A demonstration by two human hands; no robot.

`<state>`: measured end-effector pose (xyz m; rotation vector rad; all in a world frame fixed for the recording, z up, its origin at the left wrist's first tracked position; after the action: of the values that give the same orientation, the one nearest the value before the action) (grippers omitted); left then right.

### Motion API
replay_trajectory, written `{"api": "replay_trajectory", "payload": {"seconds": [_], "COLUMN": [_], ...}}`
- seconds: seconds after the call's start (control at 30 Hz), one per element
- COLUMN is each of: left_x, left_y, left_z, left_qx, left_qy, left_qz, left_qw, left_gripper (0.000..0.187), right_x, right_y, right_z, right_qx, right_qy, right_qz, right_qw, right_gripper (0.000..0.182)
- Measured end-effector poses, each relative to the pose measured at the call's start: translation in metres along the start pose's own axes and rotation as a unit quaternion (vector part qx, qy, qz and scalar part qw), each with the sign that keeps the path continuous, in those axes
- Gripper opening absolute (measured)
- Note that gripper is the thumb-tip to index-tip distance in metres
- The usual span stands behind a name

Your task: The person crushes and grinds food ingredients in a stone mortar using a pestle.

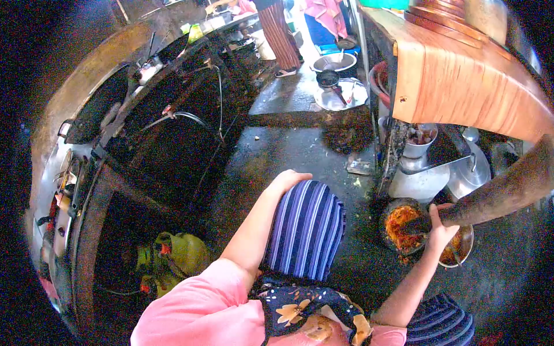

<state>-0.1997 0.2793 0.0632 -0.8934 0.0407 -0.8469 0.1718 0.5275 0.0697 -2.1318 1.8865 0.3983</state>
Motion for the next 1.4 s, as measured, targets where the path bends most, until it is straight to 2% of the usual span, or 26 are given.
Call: {"api": "replay_trajectory", "payload": {"seconds": [0.03, 0.1, 0.17, 0.23, 0.3, 0.37, 0.43, 0.5, 0.6, 0.63, 0.67, 0.7, 0.77, 0.83, 0.87, 0.9, 0.97, 1.07, 1.1, 1.17, 1.2, 1.27, 1.3, 1.33, 1.37, 1.4], "left_x": [0.004, 0.003, 0.000, -0.013, -0.003, -0.005, 0.008, 0.003, -0.007, -0.002, 0.003, 0.007, 0.017, 0.016, 0.006, -0.005, 0.001, -0.002, 0.002, 0.002, 0.000, -0.001, -0.005, -0.002, -0.022, -0.028], "left_y": [-0.003, -0.002, 0.006, 0.009, 0.008, 0.003, -0.006, -0.005, 0.007, 0.006, 0.003, -0.002, -0.002, -0.005, -0.002, 0.004, 0.002, 0.003, 0.003, 0.009, 0.008, 0.010, 0.009, 0.009, 0.015, 0.015], "left_z": [-0.003, 0.000, -0.002, -0.008, -0.009, -0.010, 0.003, 0.000, -0.009, -0.002, 0.001, 0.005, 0.005, 0.011, 0.001, -0.007, -0.002, -0.001, 0.001, -0.003, -0.003, -0.010, -0.007, -0.005, -0.023, -0.033], "left_qx": [-0.002, 0.002, 0.022, 0.056, 0.049, 0.017, -0.029, -0.005, 0.101, 0.103, 0.052, 0.002, -0.017, -0.003, 0.013, 0.039, 0.085, 0.066, 0.037, 0.053, 0.071, 0.072, 0.075, 0.102, 0.029, 0.043], "left_qy": [-0.096, -0.100, -0.078, -0.047, -0.109, -0.098, -0.101, -0.078, -0.057, -0.051, -0.084, -0.117, -0.119, -0.111, -0.093, -0.034, -0.064, -0.072, -0.073, -0.065, -0.055, -0.056, -0.047, -0.031, 0.077, 0.045], "left_qz": [0.014, 0.016, 0.019, 0.002, -0.002, 0.013, 0.038, 0.008, -0.013, -0.016, 0.001, 0.021, 0.024, 0.016, 0.017, 0.000, 0.005, 0.005, 0.011, 0.009, 0.011, 0.003, 0.001, -0.012, 0.020, 0.020], "left_qw": [0.995, 0.995, 0.997, 0.997, 0.993, 0.995, 0.994, 0.997, 0.993, 0.993, 0.995, 0.993, 0.992, 0.994, 0.995, 0.999, 0.994, 0.995, 0.997, 0.996, 0.996, 0.996, 0.996, 0.994, 0.996, 0.998], "left_gripper": [0.062, 0.065, 0.066, 0.067, 0.068, 0.069, 0.068, 0.061, 0.062, 0.062, 0.063, 0.064, 0.066, 0.066, 0.064, 0.062, 0.062, 0.063, 0.062, 0.062, 0.062, 0.061, 0.061, 0.058, 0.053, 0.053], "right_x": [-0.003, -0.002, 0.021, 0.040, 0.042, 0.019, 0.000, -0.005, 0.006, 0.005, 0.032, 0.042, 0.043, 0.026, 0.017, 0.005, 0.000, 0.014, 0.017, 0.029, 0.027, 0.041, 0.035, 0.021, 0.011, 0.003], "right_y": [-0.006, -0.013, -0.007, 0.000, -0.001, 0.000, -0.003, -0.009, -0.005, -0.006, 0.004, 0.007, 0.012, 0.008, 0.007, -0.001, 0.002, 0.009, 0.008, 0.001, 0.008, 0.006, 0.009, 0.003, -0.004, -0.008], "right_z": [0.017, 0.073, 0.172, 0.161, 0.130, 0.074, 0.019, 0.018, 0.072, 0.184, 0.170, 0.166, 0.139, 0.080, 0.043, 0.021, -0.019, 0.022, 0.103, 0.240, 0.221, 0.135, 0.094, 0.064, 0.036, 0.002], "right_qx": [-0.002, 0.054, 0.046, -0.059, -0.052, 0.002, -0.008, -0.004, 0.060, -0.009, 0.063, -0.083, -0.175, -0.048, -0.073, 0.050, -0.058, -0.042, 0.019, -0.296, -0.299, -0.040, -0.093, -0.046, 0.003, -0.008], "right_qy": [0.021, 0.066, 0.060, 0.044, 0.059, -0.006, -0.003, 0.031, -0.012, 0.059, 0.056, 0.049, 0.110, 0.059, 0.046, -0.036, 0.027, 0.041, 0.059, 0.099, 0.096, 0.084, 0.066, 0.035, 0.008, 0.017], "right_qz": [-0.001, 0.024, 0.042, 0.029, 0.058, 0.071, 0.023, 0.030, 0.101, 0.080, 0.025, 0.079, 0.105, 0.055, 0.063, 0.027, 0.014, 0.026, 0.015, -0.009, -0.011, 0.045, 0.052, 0.045, 0.038, 0.022], "right_qw": [1.000, 0.996, 0.996, 0.997, 0.995, 0.997, 1.000, 0.999, 0.993, 0.995, 0.996, 0.992, 0.973, 0.996, 0.994, 0.998, 0.998, 0.998, 0.998, 0.950, 0.949, 0.995, 0.992, 0.997, 0.999, 1.000], "right_gripper": [0.020, 0.025, 0.026, 0.024, 0.027, 0.021, 0.018, 0.016, 0.018, 0.026, 0.035, 0.039, 0.032, 0.029, 0.024, 0.021, 0.020, 0.021, 0.028, 0.035, 0.035, 0.038, 0.032, 0.029, 0.025, 0.021]}}
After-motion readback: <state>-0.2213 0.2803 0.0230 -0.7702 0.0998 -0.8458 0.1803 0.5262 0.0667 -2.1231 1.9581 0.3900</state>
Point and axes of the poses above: each hand's wrist, its own x-axis away from the middle knuckle, its own y-axis out of the palm, z = x × y, the point moved 4 cm from there along -x, towards the middle knuckle, and after that the axes turned 9 degrees about x, right-handed, at the moved point
